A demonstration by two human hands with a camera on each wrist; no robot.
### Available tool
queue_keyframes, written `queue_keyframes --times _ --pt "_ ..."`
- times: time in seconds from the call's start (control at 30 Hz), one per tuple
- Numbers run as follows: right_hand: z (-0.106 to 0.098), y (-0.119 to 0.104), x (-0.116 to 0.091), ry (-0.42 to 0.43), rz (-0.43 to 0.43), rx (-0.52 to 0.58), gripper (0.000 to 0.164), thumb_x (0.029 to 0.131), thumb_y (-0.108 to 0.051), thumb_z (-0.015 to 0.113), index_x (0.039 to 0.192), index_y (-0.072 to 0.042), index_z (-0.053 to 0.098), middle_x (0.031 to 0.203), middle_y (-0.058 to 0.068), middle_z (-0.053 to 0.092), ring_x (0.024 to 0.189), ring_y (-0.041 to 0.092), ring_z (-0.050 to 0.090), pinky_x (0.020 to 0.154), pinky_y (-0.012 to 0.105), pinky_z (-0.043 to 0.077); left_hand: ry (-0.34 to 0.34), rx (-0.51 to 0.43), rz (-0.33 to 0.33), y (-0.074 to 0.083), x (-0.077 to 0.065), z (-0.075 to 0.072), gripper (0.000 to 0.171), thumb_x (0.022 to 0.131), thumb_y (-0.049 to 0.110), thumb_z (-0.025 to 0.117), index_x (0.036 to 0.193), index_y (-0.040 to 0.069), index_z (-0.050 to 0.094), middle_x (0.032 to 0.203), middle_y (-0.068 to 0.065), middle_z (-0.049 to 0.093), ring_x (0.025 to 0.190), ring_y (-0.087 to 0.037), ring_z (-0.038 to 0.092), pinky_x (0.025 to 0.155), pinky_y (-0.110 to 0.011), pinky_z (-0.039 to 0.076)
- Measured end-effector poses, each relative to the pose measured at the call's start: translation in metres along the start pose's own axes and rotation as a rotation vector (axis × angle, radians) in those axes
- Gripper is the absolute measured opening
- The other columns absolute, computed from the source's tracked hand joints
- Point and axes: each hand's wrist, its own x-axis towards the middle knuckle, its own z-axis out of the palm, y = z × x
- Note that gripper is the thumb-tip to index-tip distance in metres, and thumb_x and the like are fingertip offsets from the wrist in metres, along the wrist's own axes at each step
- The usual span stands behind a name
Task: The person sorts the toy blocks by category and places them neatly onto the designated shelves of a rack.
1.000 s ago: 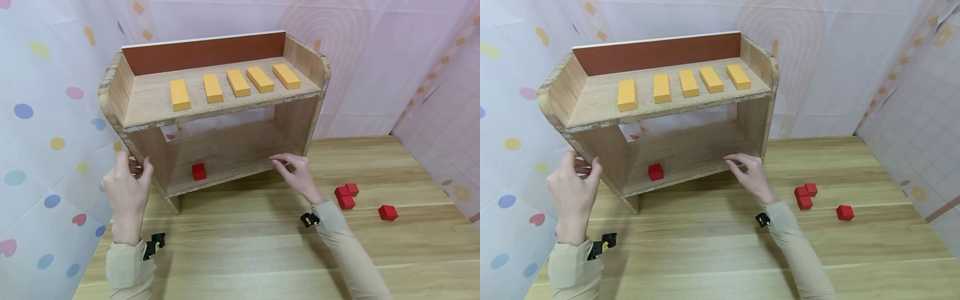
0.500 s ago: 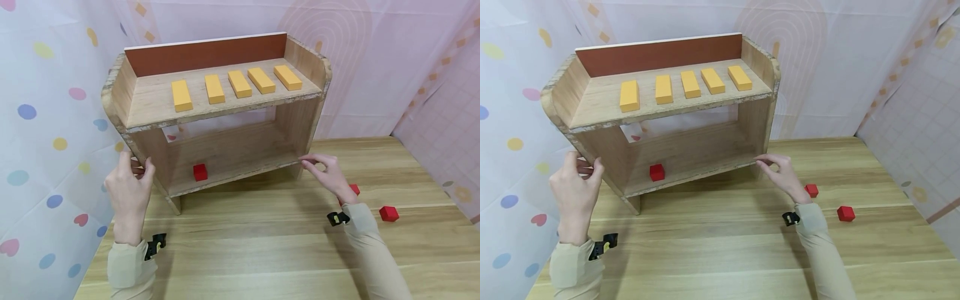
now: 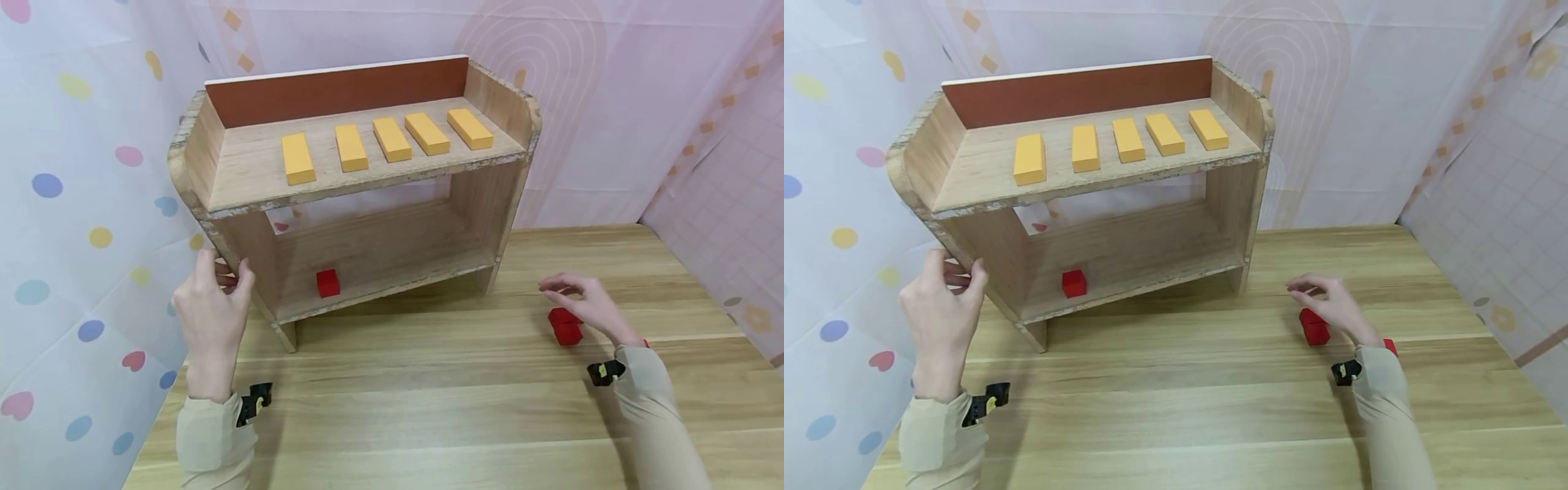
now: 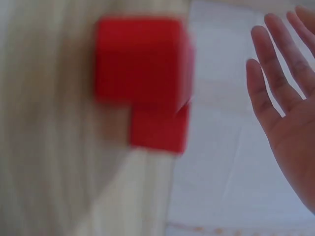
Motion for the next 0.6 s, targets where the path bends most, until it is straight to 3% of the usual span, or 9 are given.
queue_keyframes --times 0.2,0.6 --pt "-0.007 0.018 -0.013 -0.06 0.03 0.002 0.024 0.086 -0.006 0.066 0.108 0.002 0.067 0.1 0.018 0.07 0.083 -0.01 0.058 0.071 0.014 0.048 0.0 0.005 -0.005 0.0 0.0 0.0 0.02 0.088 0.013 0.059 0.094 -0.006 0.057 0.073 -0.023 0.068 0.061 -0.036 0.067 0.062 -0.002 0.025" --pt "-0.016 0.036 -0.02 -0.102 0.017 -0.211 0.025 0.08 -0.012 0.073 0.105 -0.009 0.071 0.104 0.008 0.072 0.096 -0.011 0.053 0.084 0.013 0.042 0.0 0.005 -0.002 0.0 0.0 0.0 0.019 0.087 0.012 0.059 0.093 -0.006 0.056 0.073 -0.023 0.068 0.061 -0.035 0.067 0.061 -0.001 0.025"
